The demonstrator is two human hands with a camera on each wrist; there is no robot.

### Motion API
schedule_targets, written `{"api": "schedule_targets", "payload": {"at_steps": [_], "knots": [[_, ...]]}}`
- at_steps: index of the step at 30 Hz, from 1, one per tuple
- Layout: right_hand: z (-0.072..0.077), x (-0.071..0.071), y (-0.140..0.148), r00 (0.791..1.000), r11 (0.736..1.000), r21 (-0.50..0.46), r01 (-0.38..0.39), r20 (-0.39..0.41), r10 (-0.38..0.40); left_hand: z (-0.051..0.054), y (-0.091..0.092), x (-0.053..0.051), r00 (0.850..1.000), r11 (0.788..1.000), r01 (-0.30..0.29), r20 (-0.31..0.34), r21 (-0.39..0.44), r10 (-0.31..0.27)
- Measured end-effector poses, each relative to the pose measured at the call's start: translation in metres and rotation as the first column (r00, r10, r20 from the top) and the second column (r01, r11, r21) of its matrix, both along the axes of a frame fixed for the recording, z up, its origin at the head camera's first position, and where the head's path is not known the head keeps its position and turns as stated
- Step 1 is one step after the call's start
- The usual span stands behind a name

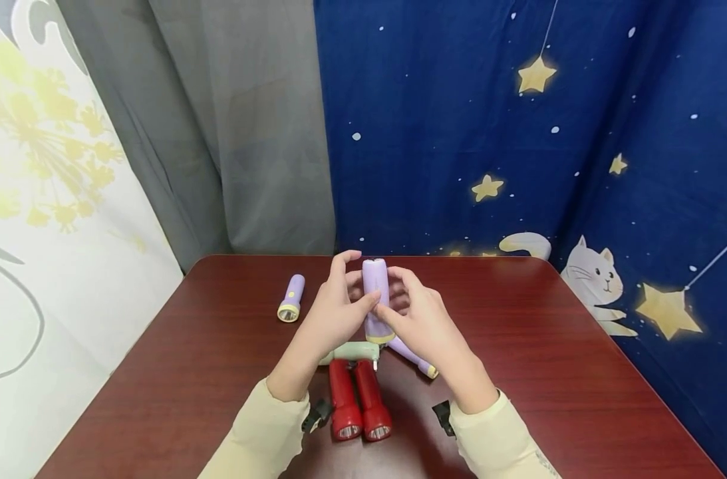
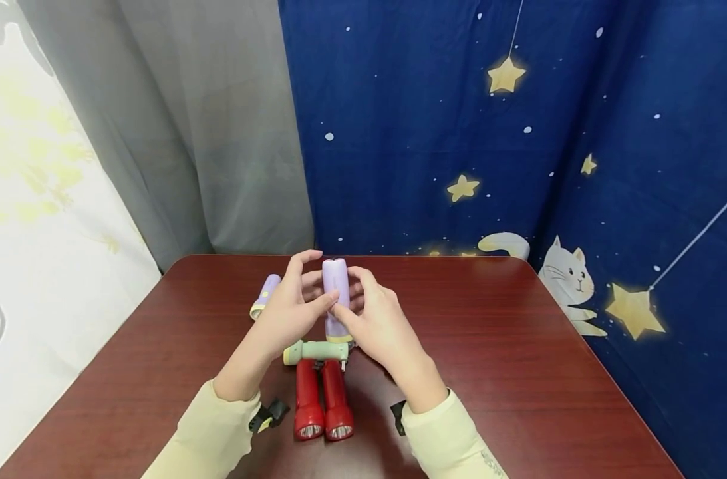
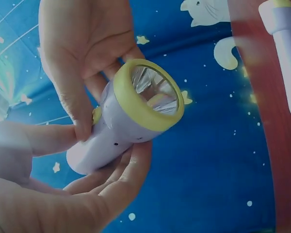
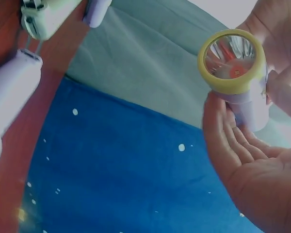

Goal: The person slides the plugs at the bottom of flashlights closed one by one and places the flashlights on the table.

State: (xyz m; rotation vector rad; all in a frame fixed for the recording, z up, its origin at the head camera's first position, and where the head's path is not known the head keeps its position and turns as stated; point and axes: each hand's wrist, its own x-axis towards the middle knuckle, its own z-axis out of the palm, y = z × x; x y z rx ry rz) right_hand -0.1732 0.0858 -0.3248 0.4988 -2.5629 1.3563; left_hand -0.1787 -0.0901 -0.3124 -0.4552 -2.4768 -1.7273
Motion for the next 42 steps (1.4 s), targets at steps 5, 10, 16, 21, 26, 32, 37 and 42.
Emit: {"api": "schedule_targets", "payload": {"at_steps": [5, 10, 16, 21, 26, 32, 37, 42], "knots": [[-0.004, -0.002, 0.003, 0.999, 1.000, -0.011, -0.006, 0.036, 0.006, -0.004, 0.003, 0.003, 0.999, 1.000, 0.010, 0.043, -0.011, -0.009], [-0.004, -0.001, 0.005, 1.000, 0.999, 0.043, 0.002, -0.009, -0.002, -0.005, 0.010, 0.005, 1.000, 0.999, -0.010, -0.016, -0.033, 0.010], [-0.007, 0.002, 0.005, 0.999, 0.998, 0.059, 0.009, -0.052, -0.006, -0.010, 0.012, 0.006, 0.997, 0.998, -0.048, -0.063, -0.049, 0.045], [-0.009, 0.002, 0.003, 0.998, 0.999, 0.053, 0.007, -0.058, -0.004, -0.013, 0.011, 0.007, 0.998, 0.998, -0.053, -0.040, -0.020, 0.052], [-0.012, 0.001, -0.001, 0.997, 0.999, 0.052, 0.000, -0.071, 0.003, -0.013, 0.009, 0.007, 0.996, 0.997, -0.071, -0.048, -0.020, 0.070], [-0.017, 0.001, -0.004, 0.997, 0.998, 0.061, -0.001, -0.081, 0.006, -0.017, 0.006, 0.005, 0.997, 0.997, -0.071, -0.039, -0.042, 0.070], [-0.018, 0.000, -0.006, 0.994, 0.997, 0.082, -0.001, -0.107, 0.010, -0.019, 0.004, 0.003, 0.995, 0.994, -0.088, -0.047, -0.057, 0.086], [-0.018, 0.001, -0.007, 0.993, 0.996, 0.085, 0.003, -0.114, 0.006, -0.020, 0.003, 0.002, 0.996, 0.995, -0.080, -0.048, -0.054, 0.078]]}}
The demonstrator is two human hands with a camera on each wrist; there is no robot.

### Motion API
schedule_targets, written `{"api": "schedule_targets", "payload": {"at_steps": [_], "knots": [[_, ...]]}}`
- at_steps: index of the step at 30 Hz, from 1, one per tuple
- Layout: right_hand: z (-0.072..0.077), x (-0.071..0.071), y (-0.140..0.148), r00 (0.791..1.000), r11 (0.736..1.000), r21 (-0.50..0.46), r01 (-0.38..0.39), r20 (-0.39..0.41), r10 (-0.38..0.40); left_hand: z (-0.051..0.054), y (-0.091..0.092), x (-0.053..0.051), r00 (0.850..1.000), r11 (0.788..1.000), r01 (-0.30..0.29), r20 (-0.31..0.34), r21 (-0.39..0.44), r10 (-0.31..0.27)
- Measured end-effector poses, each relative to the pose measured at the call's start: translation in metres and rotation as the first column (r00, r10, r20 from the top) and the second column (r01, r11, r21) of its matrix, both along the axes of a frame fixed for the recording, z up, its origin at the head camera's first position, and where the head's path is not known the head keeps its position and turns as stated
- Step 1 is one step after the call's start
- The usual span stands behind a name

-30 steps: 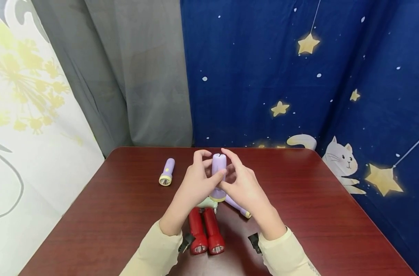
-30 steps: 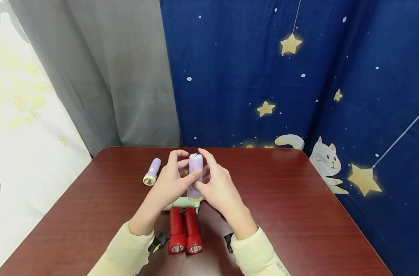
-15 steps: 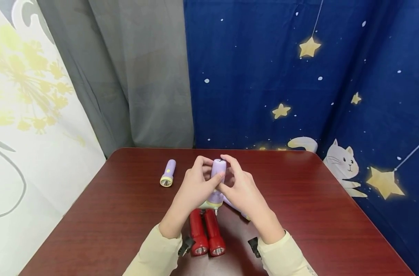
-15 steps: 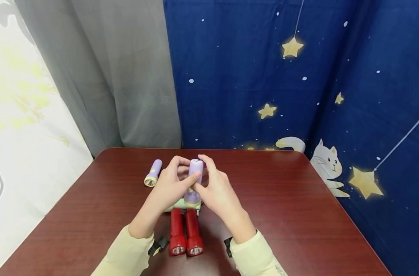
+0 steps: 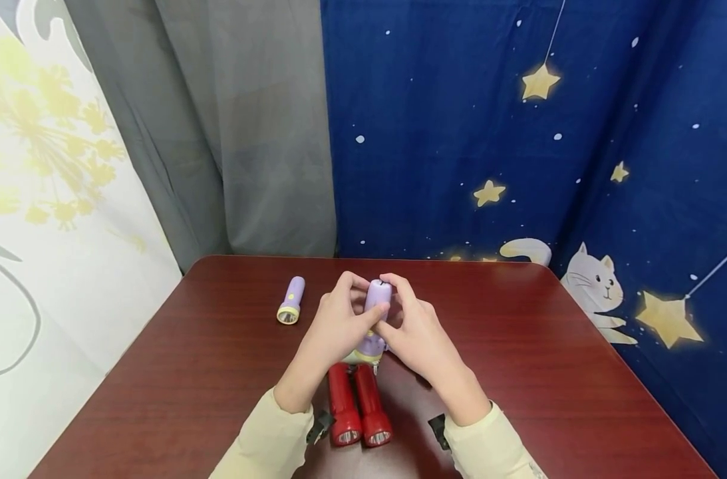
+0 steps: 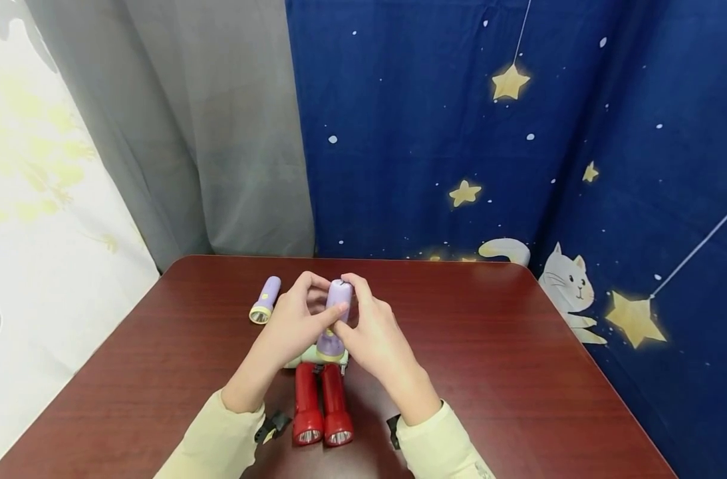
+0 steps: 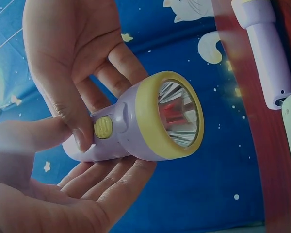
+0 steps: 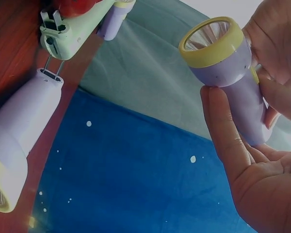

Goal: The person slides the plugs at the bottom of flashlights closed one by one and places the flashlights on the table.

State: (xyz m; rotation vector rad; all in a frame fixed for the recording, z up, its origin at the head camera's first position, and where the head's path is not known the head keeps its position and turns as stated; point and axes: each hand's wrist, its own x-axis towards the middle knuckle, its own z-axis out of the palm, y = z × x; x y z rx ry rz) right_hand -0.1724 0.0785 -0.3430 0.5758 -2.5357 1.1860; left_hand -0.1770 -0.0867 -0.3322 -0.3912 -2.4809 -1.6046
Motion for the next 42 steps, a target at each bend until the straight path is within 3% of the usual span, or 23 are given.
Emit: {"api": "schedule_targets", "payload": {"at_steps": [8, 18, 30, 42], "knots": [[-0.0015, 0.0004, 0.0012, 1.000, 1.000, -0.016, -0.020, 0.004, 0.020, 0.0001, 0.0008, 0.0006, 1.000, 1.000, 0.009, -0.017, 0.012, -0.009], [-0.0011, -0.0023, 0.0006, 1.000, 1.000, -0.013, -0.020, -0.006, 0.020, -0.0010, 0.0017, -0.0003, 0.998, 0.999, -0.019, -0.057, 0.032, 0.020], [-0.0047, -0.0064, -0.0001, 0.999, 1.000, -0.012, -0.029, -0.023, 0.028, -0.0013, 0.0011, -0.0037, 0.999, 1.000, -0.026, -0.040, -0.001, 0.026], [-0.0078, -0.0001, 0.0082, 1.000, 1.000, 0.005, -0.007, -0.016, 0.007, -0.0078, 0.0091, -0.0019, 0.999, 1.000, -0.005, -0.035, 0.004, 0.005]]}}
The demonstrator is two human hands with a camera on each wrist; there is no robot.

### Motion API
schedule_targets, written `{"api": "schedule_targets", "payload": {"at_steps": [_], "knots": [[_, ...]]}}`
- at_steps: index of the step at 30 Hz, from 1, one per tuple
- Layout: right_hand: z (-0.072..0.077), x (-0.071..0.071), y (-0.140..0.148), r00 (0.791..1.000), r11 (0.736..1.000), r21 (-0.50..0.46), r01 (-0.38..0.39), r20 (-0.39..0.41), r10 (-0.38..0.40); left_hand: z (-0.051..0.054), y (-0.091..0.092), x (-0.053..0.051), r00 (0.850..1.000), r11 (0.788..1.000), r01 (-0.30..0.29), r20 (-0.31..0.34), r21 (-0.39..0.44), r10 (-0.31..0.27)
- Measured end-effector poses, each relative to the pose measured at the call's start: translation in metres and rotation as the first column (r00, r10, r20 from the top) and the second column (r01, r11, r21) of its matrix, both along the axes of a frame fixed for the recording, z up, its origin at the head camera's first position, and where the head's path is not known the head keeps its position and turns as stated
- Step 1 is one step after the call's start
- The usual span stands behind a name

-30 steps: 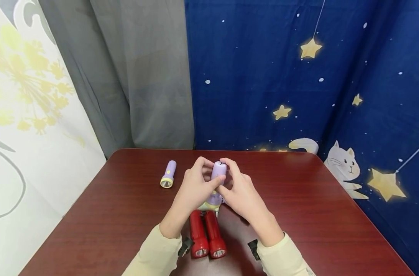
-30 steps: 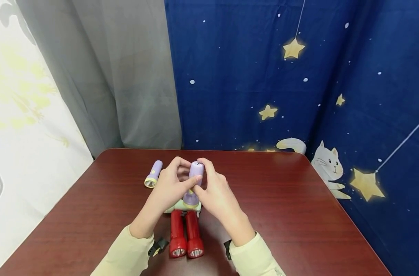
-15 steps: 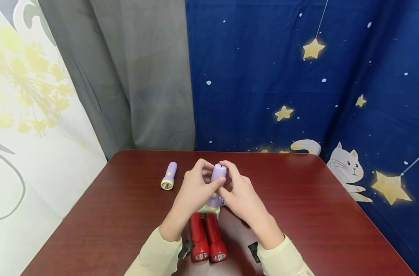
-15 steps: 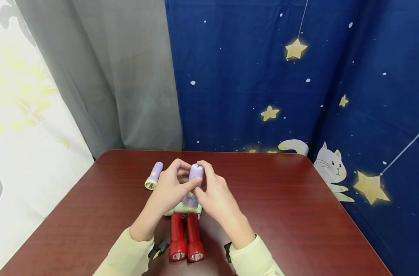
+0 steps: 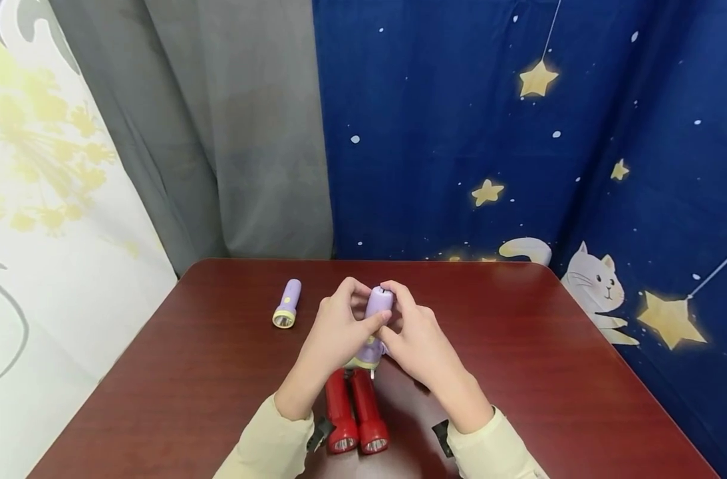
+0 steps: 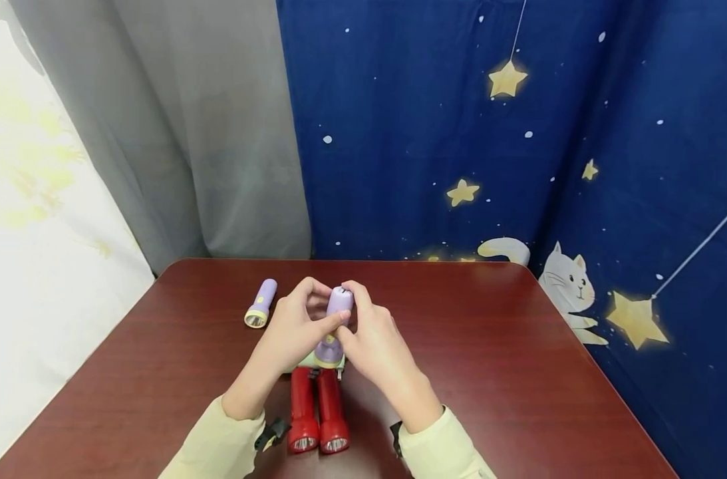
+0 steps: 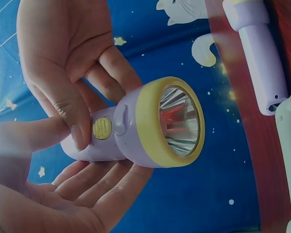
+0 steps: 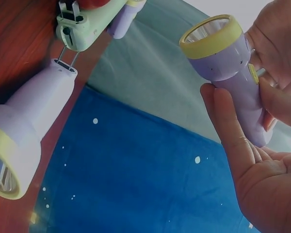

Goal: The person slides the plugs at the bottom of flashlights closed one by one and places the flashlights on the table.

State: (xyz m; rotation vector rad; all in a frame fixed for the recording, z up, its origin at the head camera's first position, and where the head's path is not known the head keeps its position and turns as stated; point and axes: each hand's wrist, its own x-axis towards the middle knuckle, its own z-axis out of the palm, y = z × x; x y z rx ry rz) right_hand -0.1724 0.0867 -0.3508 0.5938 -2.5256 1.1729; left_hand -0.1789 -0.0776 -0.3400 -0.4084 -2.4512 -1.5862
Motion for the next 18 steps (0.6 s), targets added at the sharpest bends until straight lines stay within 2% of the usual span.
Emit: {"api": "schedule_targets", "payload": {"at_steps": [10, 18], "knots": [[-0.0014, 0.0031, -0.0011, 0.998, 0.999, -0.037, 0.005, 0.061, -0.003, 0.0002, 0.0009, 0.0033, 1.000, 1.000, 0.004, 0.014, 0.000, -0.004], [-0.0032, 0.0003, -0.0018, 0.999, 1.000, -0.026, 0.011, 0.046, -0.010, -0.0014, 0.0002, 0.0035, 1.000, 1.000, -0.005, 0.020, -0.007, 0.005]]}}
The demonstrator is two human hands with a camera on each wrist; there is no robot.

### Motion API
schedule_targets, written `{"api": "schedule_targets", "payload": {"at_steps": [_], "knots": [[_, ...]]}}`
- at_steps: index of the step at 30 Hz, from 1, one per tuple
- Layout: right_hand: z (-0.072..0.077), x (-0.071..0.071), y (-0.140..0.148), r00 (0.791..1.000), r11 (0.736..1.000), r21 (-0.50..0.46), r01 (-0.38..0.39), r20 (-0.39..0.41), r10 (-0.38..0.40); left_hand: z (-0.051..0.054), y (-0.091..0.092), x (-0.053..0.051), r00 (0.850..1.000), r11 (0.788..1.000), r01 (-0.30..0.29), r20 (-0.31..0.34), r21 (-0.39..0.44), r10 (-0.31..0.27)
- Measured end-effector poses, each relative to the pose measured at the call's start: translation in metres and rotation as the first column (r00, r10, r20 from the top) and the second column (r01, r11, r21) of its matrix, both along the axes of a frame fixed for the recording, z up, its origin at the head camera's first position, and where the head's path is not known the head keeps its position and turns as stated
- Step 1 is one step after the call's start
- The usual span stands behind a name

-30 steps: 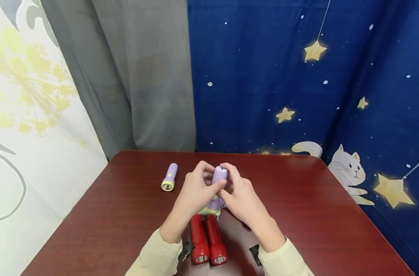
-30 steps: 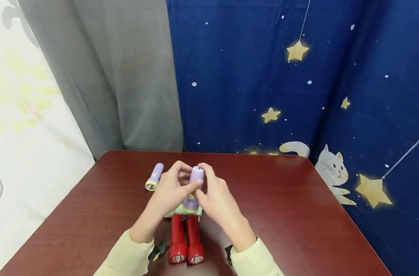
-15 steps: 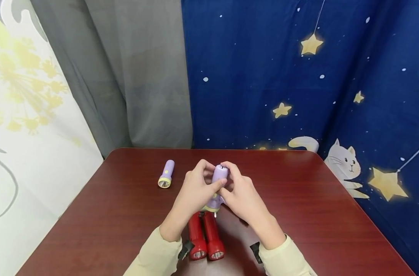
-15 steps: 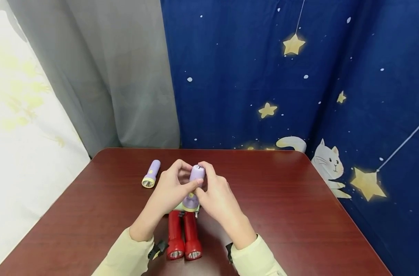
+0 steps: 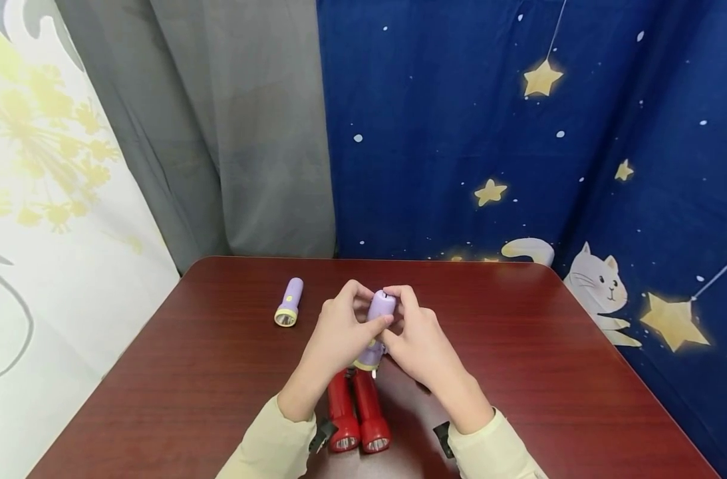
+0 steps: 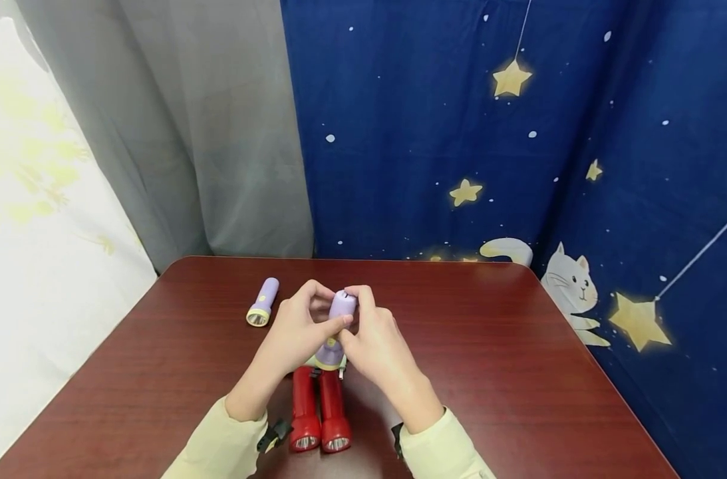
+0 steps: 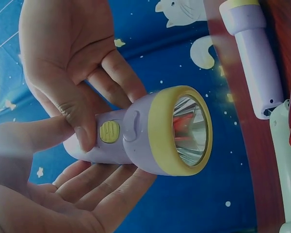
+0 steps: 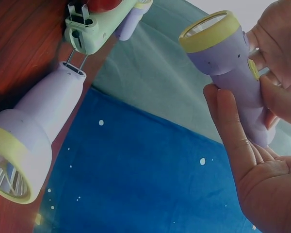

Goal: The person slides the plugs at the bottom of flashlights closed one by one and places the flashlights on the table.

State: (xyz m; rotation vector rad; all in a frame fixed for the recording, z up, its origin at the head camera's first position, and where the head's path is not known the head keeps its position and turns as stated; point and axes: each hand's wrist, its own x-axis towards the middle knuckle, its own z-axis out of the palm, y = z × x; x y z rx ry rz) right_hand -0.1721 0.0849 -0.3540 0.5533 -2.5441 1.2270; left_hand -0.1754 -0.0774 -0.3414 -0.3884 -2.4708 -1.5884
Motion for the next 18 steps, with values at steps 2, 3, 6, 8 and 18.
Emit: {"api": "schedule_targets", "payload": {"at_steps": [2, 3, 6, 8, 18], "knots": [[0.0000, 0.0003, 0.0006, 1.000, 1.000, 0.004, 0.002, -0.003, -0.002, 0.0001, 0.0006, 0.0002, 1.000, 1.000, -0.002, 0.001, -0.004, 0.002], [0.0001, 0.0005, 0.0008, 1.000, 1.000, 0.007, 0.005, -0.004, -0.005, 0.0003, 0.0010, 0.0003, 1.000, 1.000, -0.004, 0.001, -0.005, 0.004], [0.0009, 0.0010, 0.0012, 1.000, 1.000, 0.015, 0.011, 0.001, -0.011, 0.0008, 0.0019, 0.0004, 1.000, 1.000, -0.010, 0.009, -0.009, 0.010], [0.0012, 0.0011, 0.0016, 1.000, 1.000, 0.021, 0.016, 0.005, -0.016, 0.0010, 0.0028, 0.0004, 1.000, 1.000, -0.016, 0.012, -0.009, 0.016], [0.0031, 0.0003, 0.0015, 0.999, 0.997, 0.066, 0.032, 0.033, -0.034, 0.0009, 0.0031, 0.0006, 1.000, 0.999, -0.021, 0.001, -0.031, 0.021]]}}
